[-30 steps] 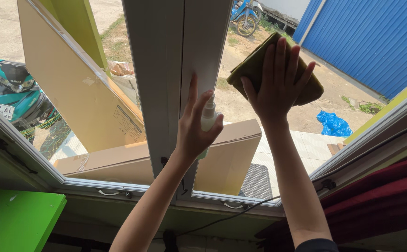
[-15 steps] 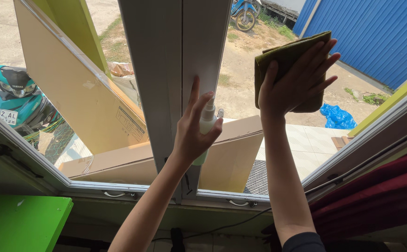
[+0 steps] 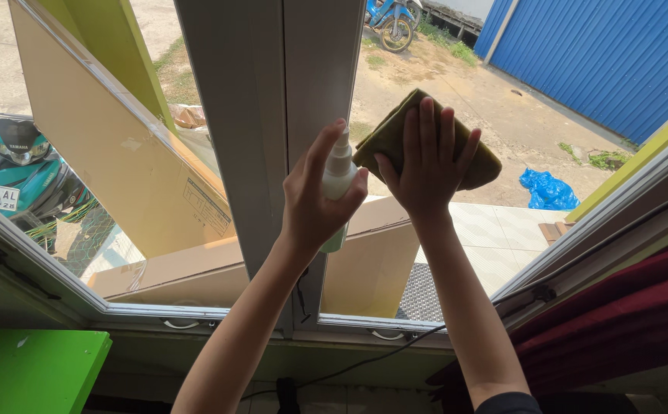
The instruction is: The person cleans a window by wiping the frame and glass with a cloth and spraying liquid onto the glass with a spray bottle.
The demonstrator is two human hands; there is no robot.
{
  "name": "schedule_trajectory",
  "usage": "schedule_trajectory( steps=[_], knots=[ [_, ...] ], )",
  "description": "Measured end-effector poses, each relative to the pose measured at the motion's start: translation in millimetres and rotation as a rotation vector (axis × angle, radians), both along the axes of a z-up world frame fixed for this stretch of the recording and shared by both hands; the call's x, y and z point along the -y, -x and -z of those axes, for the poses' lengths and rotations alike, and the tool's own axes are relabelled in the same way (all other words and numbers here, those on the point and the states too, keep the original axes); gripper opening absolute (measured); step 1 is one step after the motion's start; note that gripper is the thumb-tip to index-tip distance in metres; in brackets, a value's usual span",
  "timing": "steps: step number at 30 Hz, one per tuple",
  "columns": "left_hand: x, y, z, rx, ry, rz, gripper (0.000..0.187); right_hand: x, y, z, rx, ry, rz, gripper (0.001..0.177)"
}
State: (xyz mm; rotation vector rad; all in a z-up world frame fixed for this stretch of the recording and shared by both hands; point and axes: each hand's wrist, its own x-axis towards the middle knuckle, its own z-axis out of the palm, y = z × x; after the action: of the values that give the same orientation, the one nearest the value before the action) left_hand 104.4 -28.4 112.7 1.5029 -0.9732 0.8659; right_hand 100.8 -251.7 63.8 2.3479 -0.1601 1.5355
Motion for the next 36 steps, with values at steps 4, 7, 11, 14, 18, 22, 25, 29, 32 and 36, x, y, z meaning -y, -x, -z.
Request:
schedule_trajectory(
  steps=[4, 7, 11, 14, 18, 22, 25, 29, 32, 36],
  knots=[
    [7, -5, -38, 0.177, 0.024, 0.025, 0.072, 24, 17, 54, 0.001, -0.077, 0.048, 0.084],
    [12, -6, -60, 0.138, -0.006, 0.086, 0.071, 35, 18, 61, 0.019, -0.107, 0.127, 0.085],
    [23, -12, -83, 0.214, 0.000, 0.108, 0.070, 34, 19, 42, 0.062, -0.232, 0.122, 0.087],
    [28, -15, -97, 0.259, 0.036, 0.099, 0.070, 36, 16, 15, 0.120, -0.294, 0.159, 0.084],
    [32, -14, -107, 0.273, 0.068, 0.065, 0.067, 43, 16, -17, 0.183, -0.334, 0.181, 0.081],
    [30, -14, -109, 0.241, 0.107, 0.002, 0.063, 42, 10, -37, 0.239, -0.354, 0.186, 0.078],
    [18, -11, -100, 0.279, 0.160, -0.062, 0.065, 39, 7, -40, 0.245, -0.380, 0.198, 0.079],
    [2, -7, -79, 0.195, 0.088, -0.082, 0.064, 42, 1, -41, 0.237, -0.355, 0.202, 0.081],
    [-5, -4, -62, 0.084, 0.050, -0.056, 0.066, 55, -12, -49, 0.284, -0.347, 0.221, 0.082],
    [-26, 2, -43, 0.130, 0.038, -0.073, 0.073, 79, -39, -90, 0.434, -0.450, 0.321, 0.082]
  ],
)
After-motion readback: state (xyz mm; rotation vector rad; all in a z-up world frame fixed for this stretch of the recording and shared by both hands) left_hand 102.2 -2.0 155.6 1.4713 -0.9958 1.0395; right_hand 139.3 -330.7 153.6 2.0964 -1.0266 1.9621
